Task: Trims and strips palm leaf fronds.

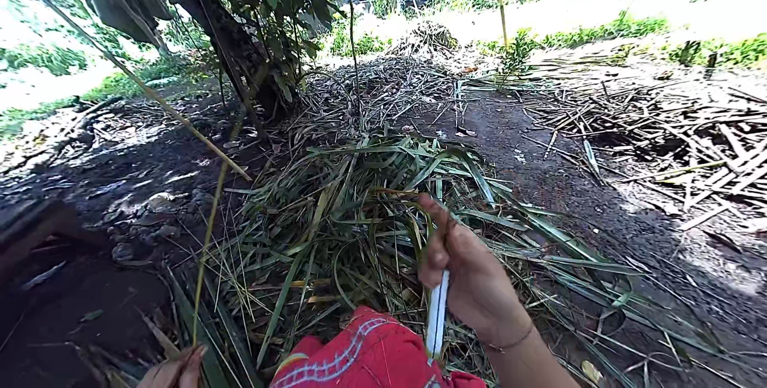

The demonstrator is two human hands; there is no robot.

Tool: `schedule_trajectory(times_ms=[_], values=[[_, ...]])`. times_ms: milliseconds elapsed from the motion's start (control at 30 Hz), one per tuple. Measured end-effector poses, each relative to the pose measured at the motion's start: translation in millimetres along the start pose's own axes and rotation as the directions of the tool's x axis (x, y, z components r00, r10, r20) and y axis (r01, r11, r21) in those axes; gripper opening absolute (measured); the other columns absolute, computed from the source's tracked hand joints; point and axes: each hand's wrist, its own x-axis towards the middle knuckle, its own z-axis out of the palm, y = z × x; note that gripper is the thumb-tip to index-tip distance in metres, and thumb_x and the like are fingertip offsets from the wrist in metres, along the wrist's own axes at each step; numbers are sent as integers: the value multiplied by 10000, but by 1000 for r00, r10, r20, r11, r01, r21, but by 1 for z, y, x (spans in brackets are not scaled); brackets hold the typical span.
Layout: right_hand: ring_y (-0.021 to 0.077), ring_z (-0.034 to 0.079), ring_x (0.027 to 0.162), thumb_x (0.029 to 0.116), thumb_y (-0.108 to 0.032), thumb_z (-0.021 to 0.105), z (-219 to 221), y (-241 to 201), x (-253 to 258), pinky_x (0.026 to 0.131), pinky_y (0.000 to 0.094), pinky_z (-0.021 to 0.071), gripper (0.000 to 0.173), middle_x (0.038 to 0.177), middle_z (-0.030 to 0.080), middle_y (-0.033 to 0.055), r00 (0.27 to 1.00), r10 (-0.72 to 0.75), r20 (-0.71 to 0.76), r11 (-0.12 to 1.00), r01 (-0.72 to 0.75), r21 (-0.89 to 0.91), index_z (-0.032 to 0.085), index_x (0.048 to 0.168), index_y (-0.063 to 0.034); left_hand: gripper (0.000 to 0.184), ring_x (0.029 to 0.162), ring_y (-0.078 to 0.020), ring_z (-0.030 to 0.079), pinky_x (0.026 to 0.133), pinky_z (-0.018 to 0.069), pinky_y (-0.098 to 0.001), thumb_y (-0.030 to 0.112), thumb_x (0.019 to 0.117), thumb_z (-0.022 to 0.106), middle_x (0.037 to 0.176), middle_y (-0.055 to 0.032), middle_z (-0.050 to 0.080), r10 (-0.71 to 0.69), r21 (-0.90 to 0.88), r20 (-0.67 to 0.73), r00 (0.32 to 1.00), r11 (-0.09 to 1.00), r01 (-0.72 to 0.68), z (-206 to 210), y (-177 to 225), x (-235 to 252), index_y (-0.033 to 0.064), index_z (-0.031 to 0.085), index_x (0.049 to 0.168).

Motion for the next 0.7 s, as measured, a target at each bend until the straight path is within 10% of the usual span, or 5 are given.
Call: schedule_trajectory(times_ms=[100, 167, 267, 433, 700], values=[[-7, 539, 543, 1073, -285, 441, 23, 39, -14, 546, 163, 491, 472, 670, 571, -120, 904, 386, 185, 918, -396, 20, 442, 1485, -55, 130, 817, -41, 720, 754, 620, -234, 107, 998, 640, 933, 10, 738, -111, -518, -359, 927, 850, -98, 15, 46, 22, -12, 689, 1017], [-9, 516, 544, 1077, -282, 408, 38, 60, -24, 532, 156, 466, 464, 690, 551, -121, 818, 509, 268, 847, -532, 13, 439, 1486, -65, 78, 849, -31, 740, 723, 637, -219, 156, 1000, 651, 986, 129, 761, -215, -736, -452, 866, 638, -226, 16, 86, 30, 203, 700, 1039], [-21, 505, 542, 1066, -274, 422, 54, 72, -29, 514, 143, 445, 488, 700, 545, -128, 770, 542, 337, 809, -586, 38, 401, 1503, -59, 63, 864, -67, 757, 697, 645, -219, 265, 989, 668, 991, 112, 769, -317, -838, -479, 819, 443, -318, 8, 135, 28, 283, 708, 1034], [-22, 528, 544, 1075, -285, 460, 55, 74, -26, 531, 146, 470, 396, 685, 571, -113, 901, 385, 199, 891, -420, 174, 501, 1422, -100, 97, 884, -59, 754, 725, 640, -205, 275, 987, 650, 1027, 84, 764, -319, -914, -388, 865, 257, -315, 12, 169, 15, 263, 705, 1066], [4, 563, 496, 1081, -338, 459, -31, 41, -9, 496, 177, 502, 298, 614, 608, -103, 996, 63, -70, 993, -56, 102, 608, 1312, -222, 86, 822, -107, 763, 703, 649, -242, 254, 1012, 618, 965, 16, 768, -548, -961, -264, 794, 81, -264, 24, 163, 13, 209, 690, 1023]])
